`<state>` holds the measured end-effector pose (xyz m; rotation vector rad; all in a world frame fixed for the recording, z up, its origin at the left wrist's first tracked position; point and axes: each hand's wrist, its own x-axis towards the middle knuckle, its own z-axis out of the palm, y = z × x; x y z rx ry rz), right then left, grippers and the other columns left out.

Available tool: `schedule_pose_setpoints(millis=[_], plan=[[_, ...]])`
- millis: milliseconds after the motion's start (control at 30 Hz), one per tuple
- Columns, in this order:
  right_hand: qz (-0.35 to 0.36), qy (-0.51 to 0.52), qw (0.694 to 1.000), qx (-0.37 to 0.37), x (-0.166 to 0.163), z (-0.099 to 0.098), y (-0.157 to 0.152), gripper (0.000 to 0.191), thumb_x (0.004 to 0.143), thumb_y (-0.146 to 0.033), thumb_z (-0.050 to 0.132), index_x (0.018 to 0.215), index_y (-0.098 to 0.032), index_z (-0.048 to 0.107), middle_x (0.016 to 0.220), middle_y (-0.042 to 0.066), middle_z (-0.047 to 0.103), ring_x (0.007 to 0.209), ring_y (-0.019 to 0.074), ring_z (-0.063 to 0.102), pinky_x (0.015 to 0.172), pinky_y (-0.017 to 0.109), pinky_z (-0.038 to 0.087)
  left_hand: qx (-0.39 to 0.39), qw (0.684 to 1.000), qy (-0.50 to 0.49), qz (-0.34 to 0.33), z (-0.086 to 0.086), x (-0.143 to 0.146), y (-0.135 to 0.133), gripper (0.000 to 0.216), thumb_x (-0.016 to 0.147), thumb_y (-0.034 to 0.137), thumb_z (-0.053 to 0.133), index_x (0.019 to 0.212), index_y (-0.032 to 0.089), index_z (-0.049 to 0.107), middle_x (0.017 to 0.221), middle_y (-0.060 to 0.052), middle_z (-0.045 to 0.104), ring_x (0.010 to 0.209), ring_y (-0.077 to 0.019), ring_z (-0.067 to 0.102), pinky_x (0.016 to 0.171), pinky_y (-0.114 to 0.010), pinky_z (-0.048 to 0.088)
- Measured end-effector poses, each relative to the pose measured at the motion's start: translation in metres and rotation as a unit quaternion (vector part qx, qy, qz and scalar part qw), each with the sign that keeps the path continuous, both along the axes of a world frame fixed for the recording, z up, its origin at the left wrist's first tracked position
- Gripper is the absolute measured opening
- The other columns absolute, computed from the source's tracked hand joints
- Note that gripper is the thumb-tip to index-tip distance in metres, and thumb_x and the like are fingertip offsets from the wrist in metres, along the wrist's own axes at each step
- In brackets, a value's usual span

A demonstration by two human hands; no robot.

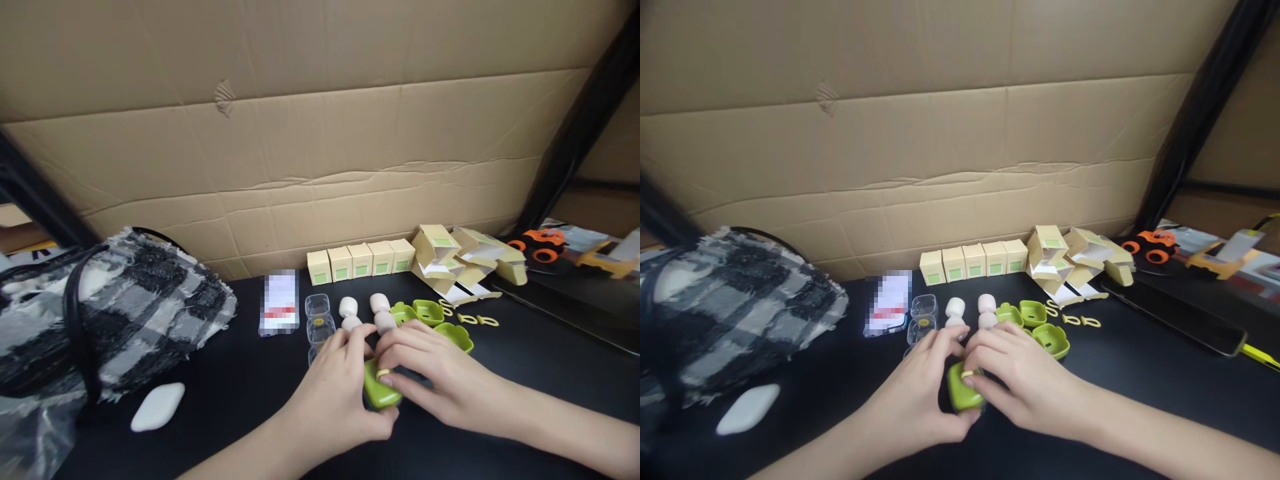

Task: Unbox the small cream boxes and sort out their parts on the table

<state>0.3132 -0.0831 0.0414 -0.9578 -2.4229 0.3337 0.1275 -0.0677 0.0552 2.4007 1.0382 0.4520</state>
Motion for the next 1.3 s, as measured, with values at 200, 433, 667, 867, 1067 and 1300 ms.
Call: schedule_pose_setpoints(millis=[200,433,667,867,1067,1300], plan=[[-0.050,0.158,0.985,-0.038,0.004,0.005,-0.001,0.008,0.095,-0.020,0.043,0.097,-0.025,0.050,0.100,0.003,0.062,0.096,0.0150,0.059,0.083,0.027,0.048,0.020,0.999,0.019,-0.017,0.004,-0.004,0.006,0.064,0.064,0.023,0.066,0.123,0.012,0.045,0.118,-0.013,0.055,0.105,-0.0304,0.050,0.093,-0.045,0.044],[-0.118,0.254,0.959,0.047,0.018,0.016,0.008,0.007,0.093,-0.023,0.048,0.096,-0.026,0.053,0.100,0.002,0.061,0.094,0.0155,0.060,0.082,0.026,0.050,0.017,0.998,0.057,-0.031,0.013,-0.011,0.007,0.069,0.065,0.019,0.060,0.131,0.011,0.041,0.109,-0.014,0.059,0.106,-0.0339,0.048,0.090,-0.049,0.043],[-0.088,0.258,0.962,0.024,0.014,0.011,0.005,0.009,0.092,-0.022,0.051,0.095,-0.028,0.056,0.106,0.001,0.061,0.105,0.0148,0.058,0.090,0.026,0.049,-0.016,0.998,-0.068,-0.002,0.021,-0.013,0.006,0.072,0.077,0.033,0.059,0.140,0.010,0.032,0.123,-0.016,0.050,0.114,-0.0299,0.043,0.101,-0.047,0.033],[-0.034,0.280,0.958,0.053,0.008,0.006,-0.004,0.010,0.092,-0.020,0.051,0.095,-0.028,0.056,0.105,0.004,0.062,0.108,0.0178,0.056,0.085,0.029,0.052,-0.537,0.805,-0.254,0.007,0.013,-0.001,0.006,0.055,0.092,0.054,0.023,0.087,0.011,0.058,0.063,-0.002,0.052,0.045,-0.0092,0.043,0.044,-0.023,0.036],[-0.035,0.268,0.957,0.103,0.009,0.003,-0.005,0.016,0.089,-0.016,0.055,0.098,-0.028,0.060,0.101,0.005,0.061,0.104,0.0202,0.058,0.087,0.033,0.053,-0.621,0.700,-0.351,-0.035,0.000,0.006,0.002,0.053,0.087,0.063,0.042,0.084,0.011,0.056,0.063,-0.002,0.057,0.052,-0.0107,0.056,0.051,-0.024,0.048],[0.036,0.205,0.978,-0.007,0.022,0.017,-0.007,0.032,0.084,-0.024,0.061,0.113,-0.030,0.051,0.116,0.006,0.060,0.110,0.0228,0.059,0.089,0.035,0.053,-0.484,0.792,-0.365,-0.072,0.006,-0.001,-0.004,0.053,0.079,0.063,0.057,0.106,0.022,0.037,0.068,0.003,0.055,0.055,-0.0101,0.051,0.057,-0.027,0.045]])
